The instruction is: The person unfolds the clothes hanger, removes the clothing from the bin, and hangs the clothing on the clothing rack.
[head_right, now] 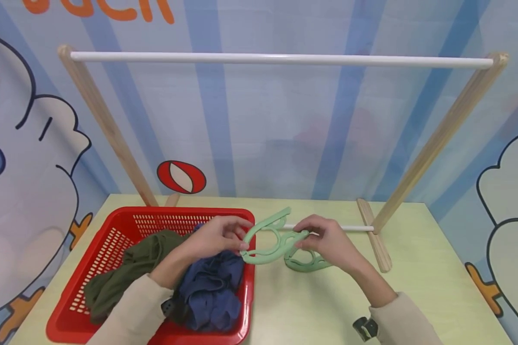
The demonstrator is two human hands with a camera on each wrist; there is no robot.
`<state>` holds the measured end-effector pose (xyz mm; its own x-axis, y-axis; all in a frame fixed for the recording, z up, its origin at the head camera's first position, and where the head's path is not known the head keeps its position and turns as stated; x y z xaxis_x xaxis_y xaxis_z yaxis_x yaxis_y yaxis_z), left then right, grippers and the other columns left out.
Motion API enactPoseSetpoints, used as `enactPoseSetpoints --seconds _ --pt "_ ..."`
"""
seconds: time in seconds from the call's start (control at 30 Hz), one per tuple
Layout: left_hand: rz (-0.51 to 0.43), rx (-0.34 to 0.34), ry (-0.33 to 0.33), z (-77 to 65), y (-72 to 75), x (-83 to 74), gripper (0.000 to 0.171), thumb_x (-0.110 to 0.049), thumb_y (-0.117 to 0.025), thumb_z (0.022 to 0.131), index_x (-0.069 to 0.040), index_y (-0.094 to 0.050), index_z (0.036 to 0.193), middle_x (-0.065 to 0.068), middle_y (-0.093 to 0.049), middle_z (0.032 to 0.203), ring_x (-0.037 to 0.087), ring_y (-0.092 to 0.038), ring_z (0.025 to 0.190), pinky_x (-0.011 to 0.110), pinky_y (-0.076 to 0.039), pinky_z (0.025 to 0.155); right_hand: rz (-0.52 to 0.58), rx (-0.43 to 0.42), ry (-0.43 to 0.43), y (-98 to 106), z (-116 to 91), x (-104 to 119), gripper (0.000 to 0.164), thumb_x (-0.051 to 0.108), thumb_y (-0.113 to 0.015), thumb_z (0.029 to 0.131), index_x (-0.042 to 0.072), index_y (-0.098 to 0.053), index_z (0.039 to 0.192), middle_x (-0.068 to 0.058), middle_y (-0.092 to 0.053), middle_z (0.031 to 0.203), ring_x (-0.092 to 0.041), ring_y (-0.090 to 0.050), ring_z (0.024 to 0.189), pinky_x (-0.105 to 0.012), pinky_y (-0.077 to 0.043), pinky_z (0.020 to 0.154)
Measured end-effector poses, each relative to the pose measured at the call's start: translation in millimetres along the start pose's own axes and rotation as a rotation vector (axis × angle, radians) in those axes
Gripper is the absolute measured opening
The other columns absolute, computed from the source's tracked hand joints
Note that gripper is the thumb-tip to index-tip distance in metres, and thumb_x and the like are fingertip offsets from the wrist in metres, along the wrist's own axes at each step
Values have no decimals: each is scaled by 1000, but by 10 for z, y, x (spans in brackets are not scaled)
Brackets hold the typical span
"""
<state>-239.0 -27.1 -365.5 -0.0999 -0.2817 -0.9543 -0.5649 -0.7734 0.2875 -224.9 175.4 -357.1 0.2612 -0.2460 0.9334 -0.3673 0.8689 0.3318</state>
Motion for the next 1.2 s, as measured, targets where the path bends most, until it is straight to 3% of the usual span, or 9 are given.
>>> enactPoseSetpoints --seconds 0.3,0.5,0.73,0.9,1.2 --pt "-46 35 13 -20 -65 25 48 2 -66 80 2 -50 125 10 -60 82 20 -64 67 35 -54 64 65 -89 -7 67 20 3 29 2 -64 84 -10 -55 108 -9 -60 98 -17 -64 76 -35 -53 69" --pt "-19 60 -2 -5 -69 -14 43 0 -62 85 -1 -50 126 10 -63 80 21 -64 67 34 -54 63 115 -108 -9 65 46 10 24 -3 -59 86 -10 -54 108 -11 -61 96 -19 -65 74 -35 -53 68" --pt "41 26 -33 74 -15 -86 36 -5 -60 88 0 -54 122 12 -65 93 18 -64 76 32 -54 66 107 -74 -18 -13 98 45 21 -6 -56 86 -13 -53 106 -23 -60 96 -18 -64 71 -34 -53 67" --pt "83 2 -47 134 7 -154 36 -9 -59 89 -2 -53 124 14 -64 100 20 -64 83 32 -53 69 116 -24 -49 -109 139 42 20 -5 -55 87 -10 -55 106 -22 -60 97 -21 -63 70 -36 -53 66" --pt "128 14 -50 153 27 -259 28 -10 -59 89 -2 -59 117 9 -63 80 17 -60 59 36 -53 59 145 40 -51 -211 193 79 21 -1 -57 87 -7 -55 107 -26 -60 98 -21 -63 72 -36 -53 65"
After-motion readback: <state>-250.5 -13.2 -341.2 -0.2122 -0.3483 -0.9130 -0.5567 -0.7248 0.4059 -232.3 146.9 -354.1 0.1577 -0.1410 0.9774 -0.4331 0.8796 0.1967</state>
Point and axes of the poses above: each hand's wrist, its own z-axis towards the middle knuckle, its own y-axis out of the back of the hand, x = y × z, the point moved 7 cm from there along z, towards the middle knuckle
